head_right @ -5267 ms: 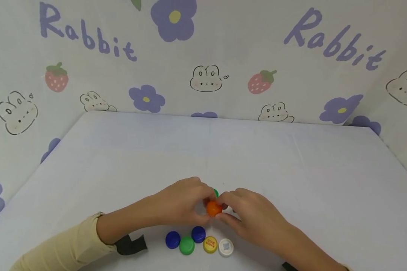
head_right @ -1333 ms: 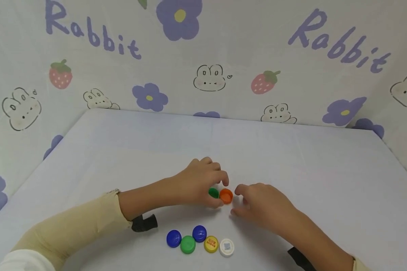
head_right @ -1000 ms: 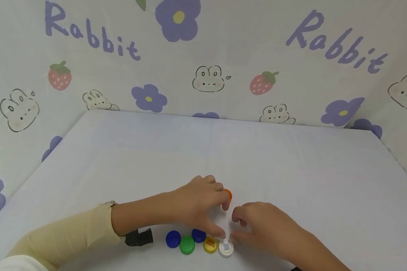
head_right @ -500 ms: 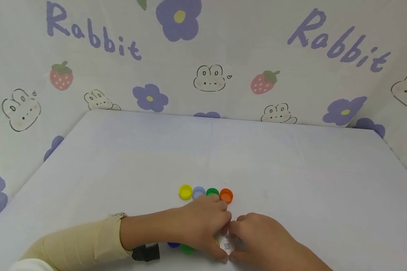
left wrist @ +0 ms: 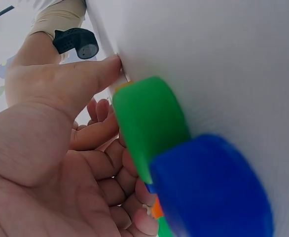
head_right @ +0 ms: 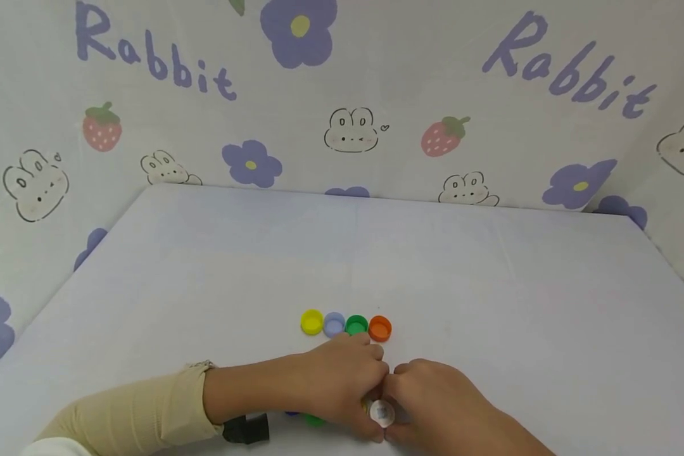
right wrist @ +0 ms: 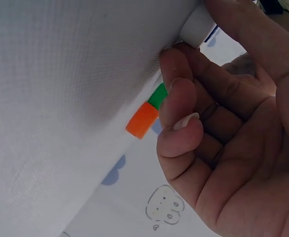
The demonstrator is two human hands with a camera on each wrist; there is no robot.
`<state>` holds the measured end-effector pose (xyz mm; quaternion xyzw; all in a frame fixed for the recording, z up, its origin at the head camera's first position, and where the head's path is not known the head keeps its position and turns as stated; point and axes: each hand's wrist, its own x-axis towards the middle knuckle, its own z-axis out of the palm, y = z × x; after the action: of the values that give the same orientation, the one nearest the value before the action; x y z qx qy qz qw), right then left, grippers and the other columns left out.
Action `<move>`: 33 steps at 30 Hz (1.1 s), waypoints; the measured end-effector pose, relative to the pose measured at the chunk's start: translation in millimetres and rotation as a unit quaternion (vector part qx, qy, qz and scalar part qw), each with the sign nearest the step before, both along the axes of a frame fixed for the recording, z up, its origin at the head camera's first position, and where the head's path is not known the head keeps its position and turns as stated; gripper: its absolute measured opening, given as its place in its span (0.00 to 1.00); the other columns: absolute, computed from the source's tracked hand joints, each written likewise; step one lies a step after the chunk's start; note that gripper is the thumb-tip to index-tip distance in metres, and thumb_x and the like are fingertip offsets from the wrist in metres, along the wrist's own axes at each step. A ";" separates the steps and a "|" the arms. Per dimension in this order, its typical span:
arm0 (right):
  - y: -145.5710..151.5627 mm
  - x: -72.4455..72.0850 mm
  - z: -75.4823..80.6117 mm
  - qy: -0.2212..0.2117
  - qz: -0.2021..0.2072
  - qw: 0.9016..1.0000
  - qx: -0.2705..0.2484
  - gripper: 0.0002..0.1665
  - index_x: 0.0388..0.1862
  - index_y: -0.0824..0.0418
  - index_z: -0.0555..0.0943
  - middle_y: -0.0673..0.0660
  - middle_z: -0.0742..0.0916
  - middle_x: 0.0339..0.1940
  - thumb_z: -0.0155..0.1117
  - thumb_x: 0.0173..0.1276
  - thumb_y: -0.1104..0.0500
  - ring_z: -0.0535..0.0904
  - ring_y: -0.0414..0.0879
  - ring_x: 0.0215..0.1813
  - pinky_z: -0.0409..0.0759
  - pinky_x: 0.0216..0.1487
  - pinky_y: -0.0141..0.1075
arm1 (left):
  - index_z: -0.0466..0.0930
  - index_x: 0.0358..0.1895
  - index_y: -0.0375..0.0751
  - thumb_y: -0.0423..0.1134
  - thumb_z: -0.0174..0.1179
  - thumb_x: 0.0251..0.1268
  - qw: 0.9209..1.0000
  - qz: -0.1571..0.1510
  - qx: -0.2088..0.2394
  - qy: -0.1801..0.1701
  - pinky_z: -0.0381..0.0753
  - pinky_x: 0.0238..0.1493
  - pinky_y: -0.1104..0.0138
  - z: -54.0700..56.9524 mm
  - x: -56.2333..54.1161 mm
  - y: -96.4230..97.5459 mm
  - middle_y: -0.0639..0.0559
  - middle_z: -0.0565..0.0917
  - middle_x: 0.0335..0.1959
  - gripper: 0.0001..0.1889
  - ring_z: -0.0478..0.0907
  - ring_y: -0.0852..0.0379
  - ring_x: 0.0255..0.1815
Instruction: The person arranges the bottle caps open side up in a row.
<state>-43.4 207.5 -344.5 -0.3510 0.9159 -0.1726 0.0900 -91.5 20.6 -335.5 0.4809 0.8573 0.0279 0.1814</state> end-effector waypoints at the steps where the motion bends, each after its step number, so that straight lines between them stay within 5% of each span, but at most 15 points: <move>1: -0.3 0.2 0.4 0.001 0.000 1.000 0.001 0.14 0.30 0.43 0.84 0.32 0.74 0.26 0.83 0.53 0.56 0.67 0.29 0.29 0.71 0.30 0.30 | 0.74 0.26 0.55 0.66 0.72 0.54 1.000 0.000 0.001 -0.002 0.62 0.31 0.70 0.2 -0.2 -0.2 0.62 0.72 0.27 0.23 0.65 0.62 0.32; 15: -0.1 -3.0 8.9 -0.059 -0.012 0.998 0.018 0.11 0.37 0.47 0.87 0.31 0.79 0.30 0.81 0.58 0.53 0.73 0.28 0.33 0.77 0.33 0.31 | 0.77 0.31 0.54 0.61 0.71 0.60 0.997 -0.016 0.038 -0.063 0.64 0.32 0.72 -0.4 -8.6 -4.3 0.63 0.74 0.29 0.18 0.67 0.63 0.33; 23: 1.6 -4.3 12.7 -0.111 -0.015 0.994 -0.014 0.13 0.48 0.51 0.88 0.34 0.85 0.38 0.76 0.65 0.54 0.77 0.29 0.36 0.81 0.37 0.33 | 0.78 0.34 0.55 0.56 0.75 0.57 0.993 -0.022 0.051 -0.109 0.67 0.29 0.73 -20.6 -21.5 -2.6 0.61 0.74 0.28 0.16 0.69 0.64 0.31; 28: 1.8 -5.4 12.1 -0.088 -0.013 0.995 -0.032 0.11 0.48 0.56 0.88 0.37 0.87 0.37 0.72 0.68 0.58 0.77 0.28 0.35 0.82 0.38 0.32 | 0.77 0.31 0.51 0.47 0.73 0.62 0.989 -0.003 0.060 -0.137 0.66 0.20 0.73 -15.7 -20.7 -2.4 0.58 0.74 0.22 0.13 0.71 0.64 0.20; 33: 1.2 -4.2 8.0 -0.021 -0.001 0.998 -0.059 0.06 0.37 0.53 0.84 0.34 0.78 0.25 0.71 0.67 0.64 0.69 0.28 0.27 0.75 0.30 0.28 | 0.77 0.32 0.48 0.43 0.69 0.67 0.986 0.008 0.065 -0.155 0.65 0.18 0.74 -1.4 -18.4 -5.0 0.58 0.74 0.18 0.10 0.70 0.64 0.16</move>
<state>-47.6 208.7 -336.5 -0.3507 0.9026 -0.2337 0.0879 -109.9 15.5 -336.9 0.4749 0.8187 0.1592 0.2807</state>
